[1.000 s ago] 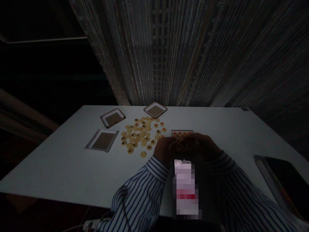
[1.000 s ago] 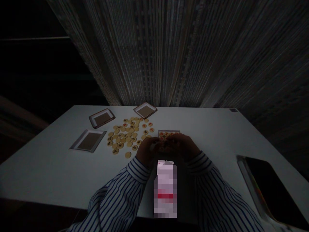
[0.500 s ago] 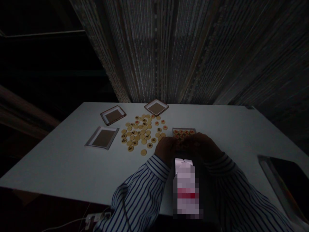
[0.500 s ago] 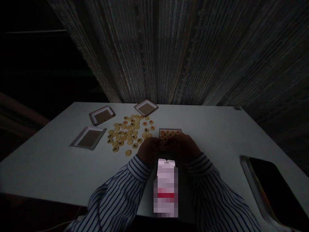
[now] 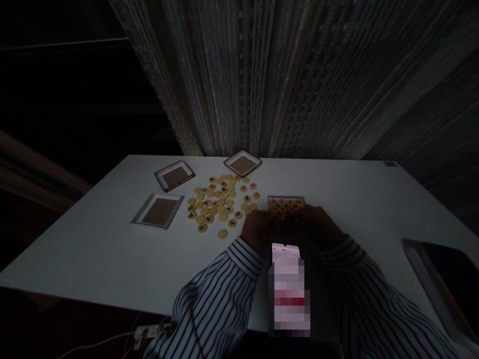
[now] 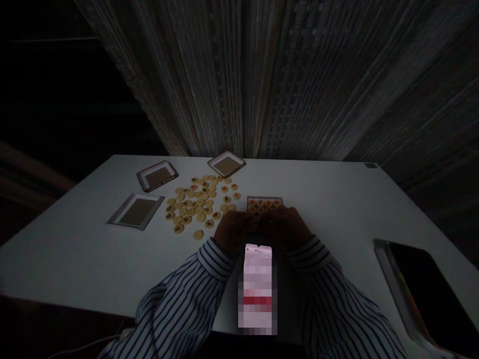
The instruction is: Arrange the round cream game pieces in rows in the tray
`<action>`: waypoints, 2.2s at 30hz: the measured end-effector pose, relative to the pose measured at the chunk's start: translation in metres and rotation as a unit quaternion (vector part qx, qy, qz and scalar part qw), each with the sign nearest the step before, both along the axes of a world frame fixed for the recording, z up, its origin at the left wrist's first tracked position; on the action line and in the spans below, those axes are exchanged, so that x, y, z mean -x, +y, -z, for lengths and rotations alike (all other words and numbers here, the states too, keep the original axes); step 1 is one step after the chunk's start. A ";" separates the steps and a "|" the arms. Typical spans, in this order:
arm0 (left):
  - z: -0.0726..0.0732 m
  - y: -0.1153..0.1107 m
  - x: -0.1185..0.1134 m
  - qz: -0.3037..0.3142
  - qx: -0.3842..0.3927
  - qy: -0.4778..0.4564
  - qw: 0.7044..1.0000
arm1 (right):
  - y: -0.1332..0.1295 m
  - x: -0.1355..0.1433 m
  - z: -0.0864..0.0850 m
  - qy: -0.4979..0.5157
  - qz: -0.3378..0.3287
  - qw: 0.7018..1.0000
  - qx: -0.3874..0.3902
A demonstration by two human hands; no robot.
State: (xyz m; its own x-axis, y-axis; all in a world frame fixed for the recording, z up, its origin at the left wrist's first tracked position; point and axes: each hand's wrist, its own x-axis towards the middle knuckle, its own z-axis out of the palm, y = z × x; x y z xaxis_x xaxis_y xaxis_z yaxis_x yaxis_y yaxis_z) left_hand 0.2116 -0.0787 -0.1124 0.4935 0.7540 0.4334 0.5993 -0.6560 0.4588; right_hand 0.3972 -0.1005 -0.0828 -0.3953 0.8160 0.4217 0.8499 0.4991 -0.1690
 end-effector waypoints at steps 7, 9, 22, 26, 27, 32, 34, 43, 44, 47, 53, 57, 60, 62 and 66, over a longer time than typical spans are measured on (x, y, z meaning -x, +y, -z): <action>0.002 0.002 -0.001 0.023 -0.025 0.000 0.999 | 0.000 -0.001 0.003 -0.016 -0.001 1.000 0.004; 0.001 0.001 -0.002 0.018 -0.035 -0.002 0.999 | 0.000 0.000 0.003 -0.013 -0.007 1.000 0.005; -0.007 -0.004 -0.006 0.004 -0.023 0.006 1.000 | 0.000 0.002 0.002 -0.055 0.021 0.998 -0.003; 0.000 -0.004 -0.006 -0.008 -0.044 -0.002 0.999 | 0.000 0.002 0.003 -0.082 0.014 0.997 -0.005; 0.002 -0.004 -0.006 -0.012 -0.055 -0.005 0.998 | 0.000 0.002 0.003 -0.078 0.017 0.997 -0.008; 0.001 -0.005 -0.007 0.007 -0.089 -0.034 0.995 | -0.001 0.003 0.000 -0.073 0.016 0.997 -0.007; -0.001 -0.006 -0.007 0.000 -0.090 -0.034 0.995 | -0.002 0.003 0.000 -0.082 0.018 0.996 -0.004; 0.003 -0.005 -0.006 0.012 -0.089 -0.024 0.996 | -0.003 0.006 -0.001 -0.074 0.014 0.997 -0.012; 0.003 -0.005 -0.006 0.009 -0.084 -0.024 0.996 | -0.003 0.006 -0.001 -0.074 0.015 0.997 -0.012; 0.003 -0.006 -0.006 0.004 -0.086 -0.025 0.996 | -0.002 0.005 -0.001 -0.071 0.023 0.997 -0.011; 0.006 -0.005 -0.006 0.004 -0.115 -0.017 0.993 | -0.001 0.001 0.000 -0.073 0.004 0.997 -0.001; 0.004 -0.005 -0.006 0.002 -0.108 -0.004 0.994 | 0.000 -0.001 0.004 -0.062 -0.003 0.998 0.003; 0.002 -0.006 -0.007 0.000 -0.102 -0.001 0.995 | 0.001 -0.002 0.007 -0.051 -0.011 0.999 -0.002; 0.001 -0.006 -0.007 -0.003 -0.090 -0.004 0.996 | 0.001 -0.003 0.008 -0.040 -0.018 0.999 -0.010; 0.002 -0.008 -0.008 0.002 -0.067 0.005 0.998 | 0.001 -0.003 0.007 -0.027 -0.039 0.999 -0.008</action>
